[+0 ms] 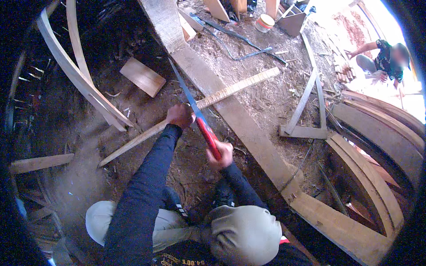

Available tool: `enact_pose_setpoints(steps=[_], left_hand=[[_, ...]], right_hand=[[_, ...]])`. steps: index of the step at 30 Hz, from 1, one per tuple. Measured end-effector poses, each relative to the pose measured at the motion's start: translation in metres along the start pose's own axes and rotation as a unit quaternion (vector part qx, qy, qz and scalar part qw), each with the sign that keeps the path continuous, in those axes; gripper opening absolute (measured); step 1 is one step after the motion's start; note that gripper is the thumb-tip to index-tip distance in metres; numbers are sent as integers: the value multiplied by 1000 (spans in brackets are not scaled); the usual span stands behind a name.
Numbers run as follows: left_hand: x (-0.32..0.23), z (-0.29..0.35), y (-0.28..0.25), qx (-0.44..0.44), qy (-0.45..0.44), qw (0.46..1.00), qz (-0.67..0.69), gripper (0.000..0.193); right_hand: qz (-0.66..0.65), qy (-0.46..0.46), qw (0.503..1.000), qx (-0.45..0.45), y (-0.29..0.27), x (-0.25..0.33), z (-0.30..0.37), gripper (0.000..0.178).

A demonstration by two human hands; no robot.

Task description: The person uses a red-handled hand saw to cut a long, thin piece of wood that is resting on a larger wooden beam. The person holds the wood steady with their left hand while sawing with their right hand.

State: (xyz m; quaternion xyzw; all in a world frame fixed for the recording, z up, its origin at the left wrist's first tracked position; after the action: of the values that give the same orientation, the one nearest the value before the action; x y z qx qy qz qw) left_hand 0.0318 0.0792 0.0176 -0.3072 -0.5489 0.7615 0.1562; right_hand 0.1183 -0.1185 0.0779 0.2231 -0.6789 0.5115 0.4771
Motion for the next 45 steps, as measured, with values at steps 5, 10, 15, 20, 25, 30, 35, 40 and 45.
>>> enact_pose_setpoints(steps=[5,10,15,20,25,30,35,40,45], left_hand=[[17,-1,1,-12,-14,1000,-13,32],[4,-5,10,23,-2,1000,-8,34],[14,-7,5,21,-1,1000,-24,37],[13,-6,6,25,-29,999,-33,30],[10,-9,2,3,-22,1000,-16,27],[21,-13,3,-24,-37,998,-46,27],[20,-9,3,-11,-19,999,-27,29],[21,-18,-4,-13,-42,999,-29,28],[-7,3,-3,-17,12,1000,-7,29]], right_hand=[[-55,33,998,-25,-18,-1,45,20],[-31,11,999,-10,-14,-3,25,11],[-20,20,1000,8,-10,-5,30,15],[-4,28,1000,0,-33,3,47,15],[-35,-1,999,-3,-4,3,9,13],[-20,20,999,-17,-31,3,68,15],[-19,1,1000,20,-1,6,-2,17],[-26,1,1000,16,-27,-15,55,29],[-10,-14,999,30,6,8,-18,16]])
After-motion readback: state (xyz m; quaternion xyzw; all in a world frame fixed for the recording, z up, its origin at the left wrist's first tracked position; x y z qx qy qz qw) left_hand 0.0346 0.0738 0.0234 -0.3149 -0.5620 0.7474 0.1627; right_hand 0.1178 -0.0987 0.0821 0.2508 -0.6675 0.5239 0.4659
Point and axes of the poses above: each hand's wrist, its own z-axis away from the middle knuckle, its own y-axis out of the palm, x = y × z, the point moved 9 cm from there along -z, towards the middle knuckle, and after that the axes turned 10 degrees about y, right-handed, at the moved point
